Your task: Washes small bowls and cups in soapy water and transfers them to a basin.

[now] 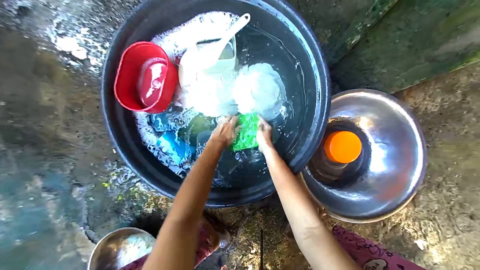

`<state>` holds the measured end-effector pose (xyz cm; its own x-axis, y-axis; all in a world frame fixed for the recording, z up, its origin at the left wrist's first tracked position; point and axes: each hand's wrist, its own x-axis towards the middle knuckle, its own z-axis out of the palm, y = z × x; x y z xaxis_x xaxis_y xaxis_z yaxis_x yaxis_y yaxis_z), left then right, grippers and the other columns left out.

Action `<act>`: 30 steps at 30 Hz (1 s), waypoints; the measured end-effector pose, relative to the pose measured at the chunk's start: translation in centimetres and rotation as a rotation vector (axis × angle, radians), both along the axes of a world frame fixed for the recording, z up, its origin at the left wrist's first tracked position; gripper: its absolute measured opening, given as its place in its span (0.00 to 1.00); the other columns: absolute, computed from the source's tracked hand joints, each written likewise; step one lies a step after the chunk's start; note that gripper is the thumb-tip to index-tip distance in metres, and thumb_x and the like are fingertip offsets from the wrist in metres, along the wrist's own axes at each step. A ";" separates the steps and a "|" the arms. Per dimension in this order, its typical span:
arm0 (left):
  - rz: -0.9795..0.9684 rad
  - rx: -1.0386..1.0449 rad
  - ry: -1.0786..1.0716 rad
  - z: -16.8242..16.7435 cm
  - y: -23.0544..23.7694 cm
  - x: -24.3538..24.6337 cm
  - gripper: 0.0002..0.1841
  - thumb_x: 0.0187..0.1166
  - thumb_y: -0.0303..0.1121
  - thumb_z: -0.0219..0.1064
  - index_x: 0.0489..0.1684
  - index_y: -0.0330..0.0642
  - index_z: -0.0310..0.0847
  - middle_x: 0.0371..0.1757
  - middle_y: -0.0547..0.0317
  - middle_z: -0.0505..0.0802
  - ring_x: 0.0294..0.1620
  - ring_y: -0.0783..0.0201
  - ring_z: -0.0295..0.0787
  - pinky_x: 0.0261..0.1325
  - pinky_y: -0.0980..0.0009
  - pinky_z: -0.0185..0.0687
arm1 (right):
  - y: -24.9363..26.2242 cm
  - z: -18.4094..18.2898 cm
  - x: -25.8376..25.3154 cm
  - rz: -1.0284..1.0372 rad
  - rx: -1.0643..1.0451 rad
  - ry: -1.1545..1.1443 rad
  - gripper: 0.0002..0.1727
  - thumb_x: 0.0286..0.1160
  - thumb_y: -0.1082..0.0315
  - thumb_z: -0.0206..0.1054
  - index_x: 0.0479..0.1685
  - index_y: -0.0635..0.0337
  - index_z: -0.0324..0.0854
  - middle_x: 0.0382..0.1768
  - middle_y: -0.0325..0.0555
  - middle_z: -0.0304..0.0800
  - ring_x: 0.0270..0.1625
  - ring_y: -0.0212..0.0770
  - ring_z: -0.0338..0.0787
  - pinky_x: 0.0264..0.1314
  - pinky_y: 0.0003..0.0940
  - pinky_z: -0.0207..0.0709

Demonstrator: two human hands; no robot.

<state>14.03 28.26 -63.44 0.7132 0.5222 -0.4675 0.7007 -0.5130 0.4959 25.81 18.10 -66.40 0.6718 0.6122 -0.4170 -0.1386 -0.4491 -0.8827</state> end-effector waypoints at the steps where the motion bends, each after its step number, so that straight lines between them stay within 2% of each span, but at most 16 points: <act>1: 0.066 -0.004 0.019 0.2 -0.4 1.6 0.24 0.91 0.35 0.54 0.81 0.28 0.70 0.82 0.25 0.74 0.86 0.29 0.65 0.87 0.35 0.56 | -0.1 -0.2 0.1 -0.006 -0.016 0.019 0.23 0.94 0.68 0.46 0.81 0.69 0.72 0.74 0.67 0.80 0.78 0.55 0.79 0.82 0.50 0.67; 4: 0.163 -0.006 -0.125 -0.9 -3.7 5.0 0.29 0.90 0.40 0.57 0.87 0.35 0.66 0.88 0.34 0.70 0.91 0.37 0.59 0.93 0.41 0.50 | -0.2 -0.3 1.1 -0.071 0.048 0.079 0.24 0.94 0.68 0.46 0.83 0.69 0.68 0.77 0.64 0.77 0.78 0.51 0.78 0.82 0.48 0.69; 7: -0.047 -0.022 -0.219 -2.9 -7.8 3.9 0.32 0.89 0.38 0.57 0.91 0.33 0.58 0.95 0.40 0.59 0.96 0.42 0.47 0.96 0.46 0.41 | -0.2 0.6 2.1 -0.119 0.060 0.063 0.22 0.91 0.74 0.49 0.79 0.71 0.71 0.71 0.64 0.81 0.70 0.47 0.82 0.74 0.41 0.74; 8: -0.147 0.006 -0.201 -3.0 -8.2 2.8 0.33 0.89 0.38 0.56 0.92 0.34 0.56 0.95 0.41 0.58 0.96 0.43 0.47 0.96 0.47 0.41 | -0.3 0.9 2.5 -0.094 -0.004 0.082 0.22 0.92 0.72 0.49 0.79 0.71 0.72 0.75 0.65 0.79 0.75 0.50 0.80 0.79 0.44 0.70; 9: -0.211 0.022 -0.181 -2.5 -8.1 1.7 0.34 0.87 0.35 0.61 0.92 0.35 0.56 0.94 0.39 0.60 0.96 0.42 0.49 0.96 0.47 0.41 | -0.5 0.9 2.7 -0.047 -0.081 0.131 0.22 0.93 0.71 0.49 0.80 0.69 0.71 0.77 0.65 0.77 0.78 0.52 0.78 0.81 0.48 0.68; 11: -0.234 0.104 -0.157 -0.8 -6.6 0.1 0.29 0.82 0.22 0.61 0.86 0.34 0.68 0.88 0.38 0.72 0.91 0.39 0.63 0.92 0.44 0.55 | -0.6 1.2 2.5 0.053 -0.211 0.302 0.21 0.93 0.68 0.49 0.78 0.67 0.71 0.69 0.65 0.81 0.67 0.52 0.83 0.69 0.51 0.77; 13: -0.199 0.082 -0.018 2.5 -4.4 -0.4 0.22 0.85 0.18 0.56 0.78 0.34 0.77 0.78 0.35 0.83 0.81 0.35 0.77 0.82 0.39 0.68 | -0.8 2.8 2.4 0.155 -0.233 0.531 0.22 0.97 0.62 0.42 0.79 0.64 0.66 0.59 0.58 0.83 0.50 0.45 0.87 0.50 0.41 0.84; 14: -0.168 0.018 0.058 4.5 -3.3 -0.1 0.21 0.85 0.19 0.55 0.76 0.32 0.78 0.71 0.30 0.86 0.73 0.29 0.83 0.74 0.32 0.73 | -0.8 3.8 2.6 0.197 -0.229 0.566 0.24 0.98 0.59 0.39 0.80 0.63 0.64 0.58 0.57 0.84 0.48 0.44 0.89 0.48 0.39 0.84; 16: -0.061 -0.069 0.071 7.4 -1.4 0.0 0.17 0.89 0.25 0.57 0.71 0.28 0.78 0.57 0.22 0.89 0.63 0.23 0.86 0.67 0.27 0.75 | -1.2 5.7 3.3 0.299 -0.212 0.458 0.28 0.98 0.54 0.36 0.88 0.60 0.58 0.72 0.61 0.81 0.63 0.53 0.88 0.60 0.51 0.82; 18: 0.060 -0.062 -0.041 9.4 -0.4 -0.1 0.16 0.88 0.30 0.63 0.66 0.26 0.80 0.51 0.22 0.91 0.57 0.24 0.89 0.64 0.27 0.76 | -1.8 7.1 4.1 0.398 -0.172 0.298 0.33 0.97 0.49 0.39 0.93 0.59 0.53 0.87 0.61 0.64 0.85 0.59 0.70 0.80 0.65 0.66; 20: 0.212 -0.078 -0.166 10.8 0.2 0.0 0.18 0.84 0.32 0.68 0.62 0.26 0.81 0.50 0.26 0.91 0.55 0.30 0.90 0.63 0.29 0.77 | -2.4 8.1 4.6 0.436 -0.069 0.226 0.37 0.94 0.47 0.45 0.95 0.59 0.50 0.91 0.60 0.57 0.91 0.58 0.60 0.87 0.65 0.56; 22: 0.380 -0.158 -0.309 11.1 0.1 0.5 0.20 0.81 0.36 0.73 0.61 0.28 0.82 0.50 0.34 0.93 0.53 0.41 0.92 0.63 0.37 0.82 | -2.9 8.9 4.9 0.366 0.042 0.218 0.37 0.92 0.52 0.53 0.94 0.57 0.49 0.84 0.61 0.69 0.82 0.54 0.74 0.79 0.57 0.72; 24: 0.501 -0.287 -0.454 10.4 -0.8 1.6 0.20 0.80 0.38 0.73 0.61 0.31 0.81 0.48 0.43 0.94 0.47 0.54 0.95 0.58 0.50 0.90 | -3.7 9.4 5.4 0.217 0.186 0.185 0.32 0.88 0.64 0.60 0.88 0.61 0.56 0.65 0.59 0.84 0.61 0.46 0.90 0.61 0.45 0.87; 27: 0.517 -0.443 -0.522 9.4 -1.8 3.3 0.23 0.93 0.46 0.53 0.66 0.32 0.76 0.45 0.46 0.92 0.40 0.60 0.92 0.48 0.58 0.90 | -6.8 12.0 8.8 0.023 0.302 0.053 0.28 0.85 0.68 0.60 0.83 0.65 0.61 0.63 0.51 0.84 0.58 0.37 0.90 0.62 0.38 0.87; 29: 0.543 -0.506 -0.445 8.8 -0.9 3.5 0.30 0.96 0.52 0.36 0.73 0.35 0.70 0.52 0.46 0.90 0.46 0.57 0.90 0.51 0.56 0.84 | -10.4 13.3 13.0 -0.137 0.326 -0.073 0.28 0.87 0.68 0.59 0.83 0.63 0.60 0.65 0.45 0.82 0.62 0.33 0.88 0.66 0.36 0.85; 30: 0.562 -0.501 -0.406 8.3 -0.1 3.4 0.30 0.96 0.52 0.37 0.76 0.35 0.69 0.57 0.43 0.89 0.51 0.53 0.89 0.55 0.52 0.83 | -12.5 13.6 15.4 -0.218 0.311 -0.118 0.28 0.88 0.66 0.58 0.85 0.61 0.58 0.67 0.43 0.81 0.64 0.33 0.86 0.69 0.36 0.84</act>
<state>17.47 28.14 -55.15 0.5720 0.6486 -0.5021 0.5043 0.2046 0.8389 41.24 5.57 -52.79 0.8320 0.5350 -0.1465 -0.0906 -0.1295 -0.9874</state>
